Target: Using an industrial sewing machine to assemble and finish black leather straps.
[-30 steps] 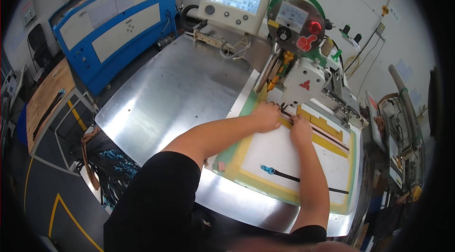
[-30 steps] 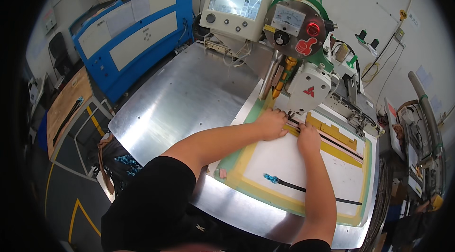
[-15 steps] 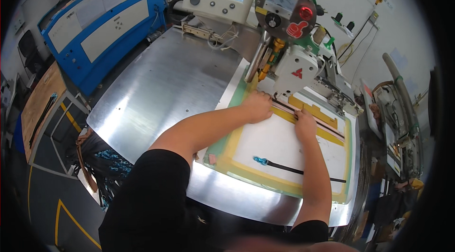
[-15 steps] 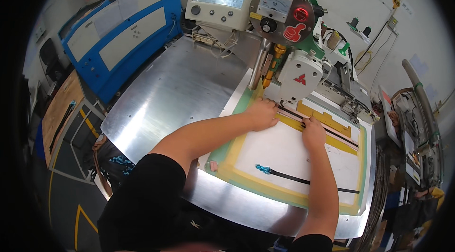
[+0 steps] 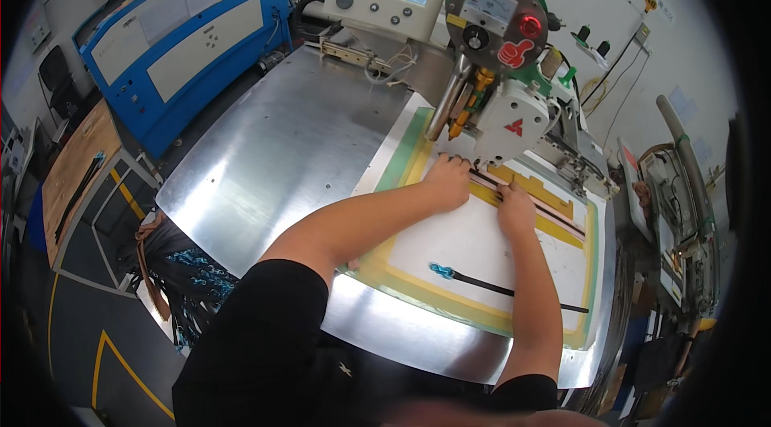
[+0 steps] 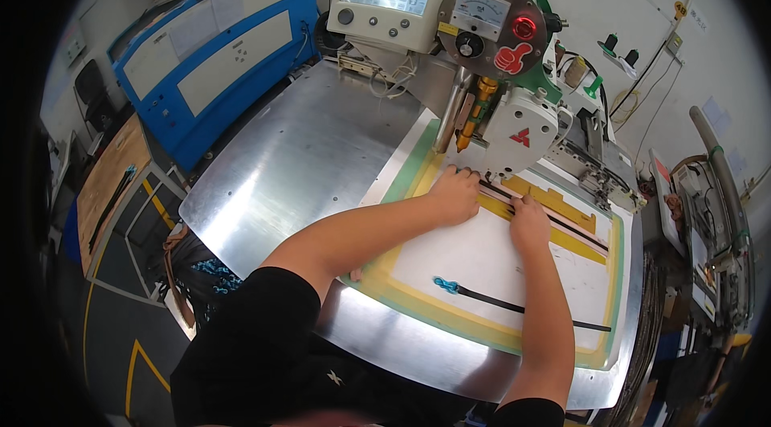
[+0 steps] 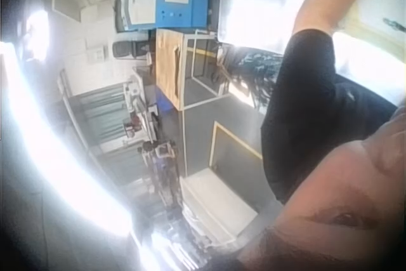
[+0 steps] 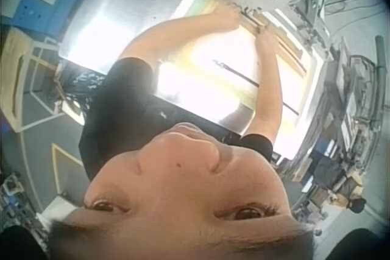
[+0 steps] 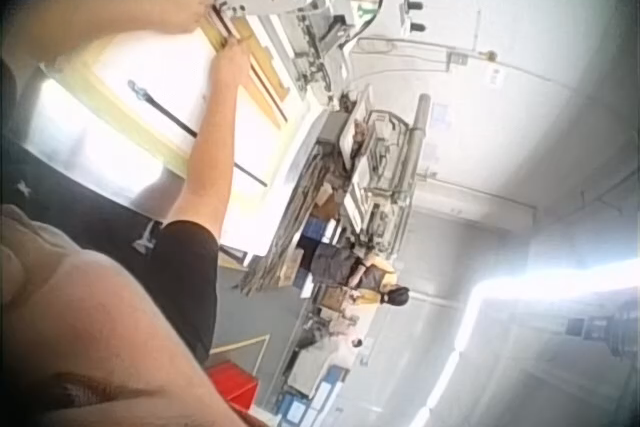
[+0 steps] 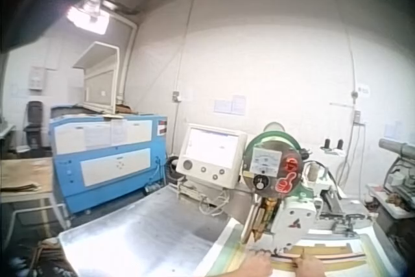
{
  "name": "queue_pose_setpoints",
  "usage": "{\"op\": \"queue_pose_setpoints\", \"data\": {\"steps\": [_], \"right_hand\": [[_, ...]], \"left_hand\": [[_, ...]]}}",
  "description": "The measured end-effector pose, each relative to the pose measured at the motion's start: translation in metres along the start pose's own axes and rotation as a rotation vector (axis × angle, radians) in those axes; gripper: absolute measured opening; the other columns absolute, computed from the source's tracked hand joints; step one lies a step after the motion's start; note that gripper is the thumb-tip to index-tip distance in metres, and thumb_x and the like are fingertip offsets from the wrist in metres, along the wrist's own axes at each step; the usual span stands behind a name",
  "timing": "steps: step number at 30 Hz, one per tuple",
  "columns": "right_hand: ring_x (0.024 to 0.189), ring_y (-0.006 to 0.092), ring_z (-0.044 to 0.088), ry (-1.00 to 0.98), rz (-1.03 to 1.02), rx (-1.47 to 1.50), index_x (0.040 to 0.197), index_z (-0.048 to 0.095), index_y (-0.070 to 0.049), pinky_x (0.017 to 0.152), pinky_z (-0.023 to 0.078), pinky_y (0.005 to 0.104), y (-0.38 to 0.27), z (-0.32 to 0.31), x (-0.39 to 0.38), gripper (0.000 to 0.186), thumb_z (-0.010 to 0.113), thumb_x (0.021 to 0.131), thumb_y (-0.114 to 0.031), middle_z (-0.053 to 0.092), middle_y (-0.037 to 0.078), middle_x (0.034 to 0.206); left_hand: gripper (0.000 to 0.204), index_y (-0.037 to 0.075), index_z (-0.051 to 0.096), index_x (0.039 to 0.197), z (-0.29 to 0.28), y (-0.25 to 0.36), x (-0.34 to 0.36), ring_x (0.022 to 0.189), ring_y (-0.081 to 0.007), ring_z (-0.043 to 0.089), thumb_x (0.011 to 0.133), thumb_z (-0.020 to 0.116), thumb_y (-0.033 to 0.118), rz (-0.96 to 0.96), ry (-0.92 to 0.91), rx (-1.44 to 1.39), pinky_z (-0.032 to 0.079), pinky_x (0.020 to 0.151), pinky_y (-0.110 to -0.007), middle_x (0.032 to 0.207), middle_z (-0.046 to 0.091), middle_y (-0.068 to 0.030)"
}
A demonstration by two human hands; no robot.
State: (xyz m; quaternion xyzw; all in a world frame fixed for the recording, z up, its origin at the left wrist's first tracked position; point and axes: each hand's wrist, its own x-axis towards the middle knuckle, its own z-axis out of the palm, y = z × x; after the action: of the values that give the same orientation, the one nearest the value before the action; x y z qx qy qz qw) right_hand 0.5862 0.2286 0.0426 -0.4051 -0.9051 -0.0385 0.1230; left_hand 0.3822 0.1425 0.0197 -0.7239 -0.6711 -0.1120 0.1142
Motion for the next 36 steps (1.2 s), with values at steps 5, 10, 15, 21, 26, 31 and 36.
{"op": "queue_pose_setpoints", "data": {"steps": [5,10,15,21,26,31,36], "right_hand": [[0.115,0.0295,0.065,-0.030,0.008,0.017,0.118,0.075,-0.013,0.096,0.055,0.0418,-0.010,-0.002,-0.001,0.036,0.053,0.090,-0.004,0.068,0.010,0.112],[0.117,0.0292,0.065,-0.028,0.004,0.034,0.119,0.075,-0.013,0.096,0.055,0.0412,-0.010,-0.002,-0.003,0.038,0.053,0.090,-0.003,0.069,0.008,0.115],[0.117,0.0291,0.065,-0.004,0.006,0.042,0.119,0.075,-0.013,0.097,0.055,0.0418,0.007,-0.004,-0.007,0.038,0.054,0.089,-0.001,0.070,0.007,0.117],[0.117,0.0308,0.065,-0.033,0.086,0.013,0.119,0.075,-0.012,0.097,0.054,0.0432,0.040,-0.012,-0.019,0.038,0.054,0.089,0.000,0.070,0.009,0.117],[0.117,0.0320,0.064,-0.051,0.174,-0.001,0.118,0.076,-0.012,0.096,0.054,0.0438,0.058,-0.011,-0.023,0.038,0.056,0.087,-0.001,0.070,0.010,0.116],[0.116,0.0321,0.064,-0.008,0.121,0.031,0.116,0.076,-0.011,0.096,0.054,0.0443,0.040,-0.010,-0.022,0.036,0.057,0.087,-0.001,0.070,0.011,0.115],[0.115,0.0332,0.064,-0.015,0.109,0.021,0.114,0.076,-0.010,0.096,0.054,0.0446,0.038,-0.007,-0.019,0.034,0.057,0.087,-0.002,0.070,0.011,0.113]], "left_hand": [[0.046,0.006,0.069,0.124,-0.003,0.006,-0.001,0.126,-0.0281,0.055,0.098,0.057,0.042,-0.072,-0.074,-0.043,0.039,0.105,-0.046,0.129,0.064,-0.0124],[0.048,0.006,0.070,0.125,-0.016,0.009,-0.004,0.126,-0.0279,0.056,0.097,0.058,0.043,-0.096,-0.114,-0.054,0.036,0.108,-0.047,0.130,0.065,-0.0130],[0.050,0.006,0.070,0.126,-0.011,0.004,-0.004,0.127,-0.0284,0.056,0.098,0.058,0.045,-0.107,-0.199,-0.041,0.036,0.108,-0.048,0.131,0.065,-0.0132],[0.050,0.006,0.067,0.131,-0.015,-0.005,-0.010,0.129,-0.0283,0.056,0.099,0.056,0.044,-0.116,-0.198,-0.060,0.039,0.107,-0.047,0.133,0.063,-0.0152],[0.049,0.005,0.067,0.131,-0.031,-0.002,-0.010,0.129,-0.0307,0.056,0.098,0.057,0.040,-0.151,-0.222,-0.044,0.041,0.106,-0.047,0.135,0.062,-0.0185],[0.052,0.007,0.067,0.133,-0.020,-0.005,-0.006,0.128,-0.0347,0.056,0.097,0.057,0.043,-0.152,-0.241,-0.118,0.041,0.106,-0.050,0.135,0.061,-0.0187],[0.052,0.006,0.067,0.132,-0.028,0.002,-0.009,0.127,-0.0324,0.057,0.097,0.058,0.044,-0.155,-0.183,-0.092,0.042,0.106,-0.048,0.135,0.062,-0.0176]]}}
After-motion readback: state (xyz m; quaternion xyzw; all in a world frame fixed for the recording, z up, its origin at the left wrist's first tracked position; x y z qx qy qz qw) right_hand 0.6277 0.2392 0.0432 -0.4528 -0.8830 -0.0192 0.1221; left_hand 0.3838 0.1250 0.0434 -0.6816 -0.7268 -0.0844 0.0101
